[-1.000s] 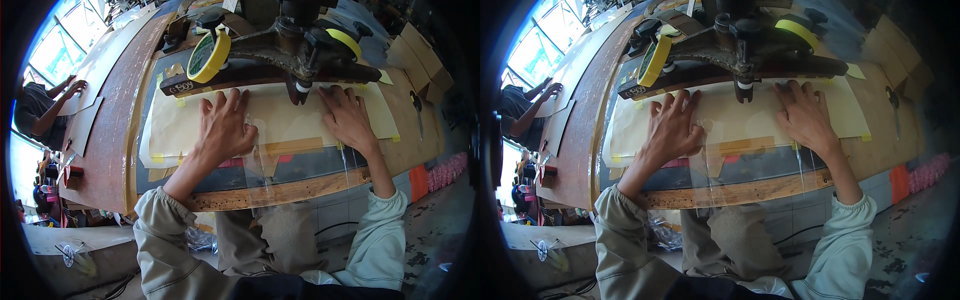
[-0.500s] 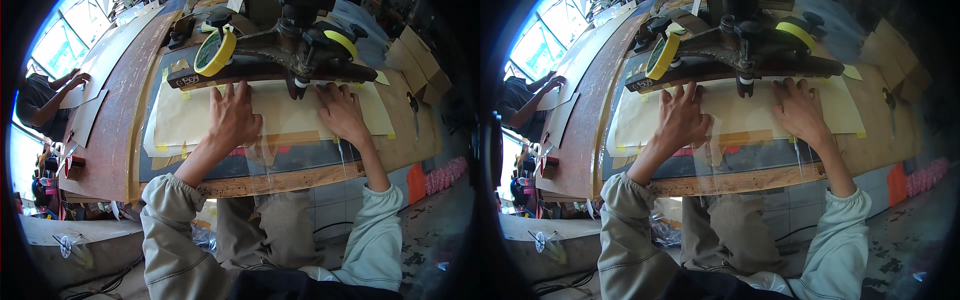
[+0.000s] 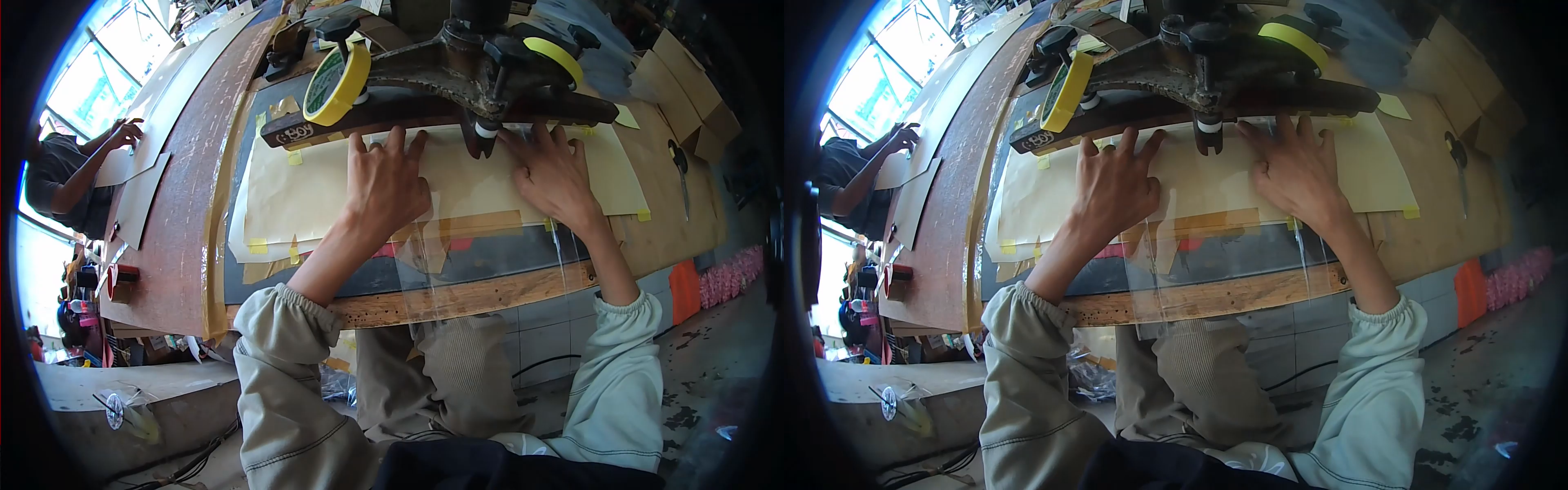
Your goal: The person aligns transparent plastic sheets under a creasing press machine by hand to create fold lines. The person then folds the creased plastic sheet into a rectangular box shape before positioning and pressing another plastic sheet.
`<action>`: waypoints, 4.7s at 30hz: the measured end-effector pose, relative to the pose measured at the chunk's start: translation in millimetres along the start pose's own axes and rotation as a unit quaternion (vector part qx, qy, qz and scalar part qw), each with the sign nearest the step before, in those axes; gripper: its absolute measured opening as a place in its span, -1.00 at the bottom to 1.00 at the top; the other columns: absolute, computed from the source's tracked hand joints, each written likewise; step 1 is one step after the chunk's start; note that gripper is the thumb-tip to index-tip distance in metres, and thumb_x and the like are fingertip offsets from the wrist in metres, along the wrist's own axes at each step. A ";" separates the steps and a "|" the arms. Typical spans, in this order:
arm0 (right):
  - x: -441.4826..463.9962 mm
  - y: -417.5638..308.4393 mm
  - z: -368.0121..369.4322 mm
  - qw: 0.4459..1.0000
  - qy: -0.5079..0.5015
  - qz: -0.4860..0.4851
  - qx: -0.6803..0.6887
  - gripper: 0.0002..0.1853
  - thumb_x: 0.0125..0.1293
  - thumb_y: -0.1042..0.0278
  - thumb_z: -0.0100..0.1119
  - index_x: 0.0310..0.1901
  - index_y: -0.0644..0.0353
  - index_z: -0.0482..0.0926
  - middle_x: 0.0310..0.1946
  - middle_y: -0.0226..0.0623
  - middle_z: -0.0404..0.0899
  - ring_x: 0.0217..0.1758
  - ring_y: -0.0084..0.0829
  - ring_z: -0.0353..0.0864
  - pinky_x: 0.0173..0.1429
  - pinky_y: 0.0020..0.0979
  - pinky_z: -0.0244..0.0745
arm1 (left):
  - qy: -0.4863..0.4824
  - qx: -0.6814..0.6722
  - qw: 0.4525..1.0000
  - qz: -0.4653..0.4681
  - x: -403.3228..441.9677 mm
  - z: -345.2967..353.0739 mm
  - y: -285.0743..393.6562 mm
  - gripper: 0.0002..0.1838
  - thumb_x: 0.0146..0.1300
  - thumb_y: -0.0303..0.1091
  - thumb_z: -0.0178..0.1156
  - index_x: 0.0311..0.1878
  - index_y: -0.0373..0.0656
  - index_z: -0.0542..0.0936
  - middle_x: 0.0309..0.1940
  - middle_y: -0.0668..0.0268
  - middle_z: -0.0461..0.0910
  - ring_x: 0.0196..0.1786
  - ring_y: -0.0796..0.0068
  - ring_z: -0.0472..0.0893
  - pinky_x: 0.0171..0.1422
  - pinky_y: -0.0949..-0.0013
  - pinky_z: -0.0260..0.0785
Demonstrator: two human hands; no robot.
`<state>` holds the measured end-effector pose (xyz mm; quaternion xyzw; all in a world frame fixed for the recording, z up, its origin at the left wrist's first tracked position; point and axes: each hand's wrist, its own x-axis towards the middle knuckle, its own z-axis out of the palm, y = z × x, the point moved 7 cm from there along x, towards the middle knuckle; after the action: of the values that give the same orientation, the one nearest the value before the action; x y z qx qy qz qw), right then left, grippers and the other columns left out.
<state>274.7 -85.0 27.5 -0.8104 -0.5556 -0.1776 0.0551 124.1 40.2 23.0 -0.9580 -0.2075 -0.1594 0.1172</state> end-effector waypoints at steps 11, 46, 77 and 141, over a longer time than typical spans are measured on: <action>2.7 -8.6 3.5 0.998 0.058 -0.011 0.021 -0.50 0.14 0.36 0.07 0.17 0.19 0.57 0.01 -0.03 0.49 0.10 -0.04 0.47 0.12 -0.04 0.37 | -0.011 -0.019 1.000 -0.011 -1.1 -1.3 2.4 -0.35 0.24 -0.01 0.03 0.30 -0.25 0.47 -0.18 0.12 0.53 -0.24 0.29 0.63 0.29 -0.04 0.12; -28.7 -17.1 -7.0 0.995 0.059 -0.017 0.072 -0.54 0.27 0.26 0.21 0.00 0.58 0.57 0.00 0.21 0.61 0.17 -0.01 0.58 0.28 -0.23 0.47 | -0.067 -0.088 0.994 -0.003 -37.0 -14.3 5.7 -0.28 0.33 0.01 0.09 0.44 -0.22 0.27 0.33 -0.15 0.31 0.29 -0.05 0.36 0.44 -0.26 -0.03; -24.8 -18.9 -2.4 0.997 0.041 -0.004 0.071 -0.56 0.32 0.29 0.17 0.03 0.57 0.54 0.04 0.24 0.57 0.18 0.04 0.57 0.26 -0.22 0.52 | -0.001 -0.049 0.999 0.019 -42.5 -11.0 11.0 -0.36 0.38 -0.01 0.07 0.33 -0.35 0.40 0.22 -0.22 0.46 0.24 -0.05 0.53 0.38 0.01 0.27; -28.3 21.2 -16.8 0.962 0.111 -0.178 0.177 -0.84 0.10 0.60 0.29 -0.31 0.22 0.50 -0.36 -0.28 0.54 -0.25 -0.23 0.55 -0.14 -0.26 0.43 | -0.054 -0.451 0.891 -0.018 -33.3 -11.4 -32.5 -0.65 0.19 -0.57 0.21 0.07 -0.15 0.55 -0.19 0.19 0.55 0.00 0.15 0.61 0.12 0.12 0.42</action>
<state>281.4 -122.8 35.5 -0.6514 -0.7036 -0.1720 0.2261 78.3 53.7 26.9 -0.9110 -0.1363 -0.1860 -0.3418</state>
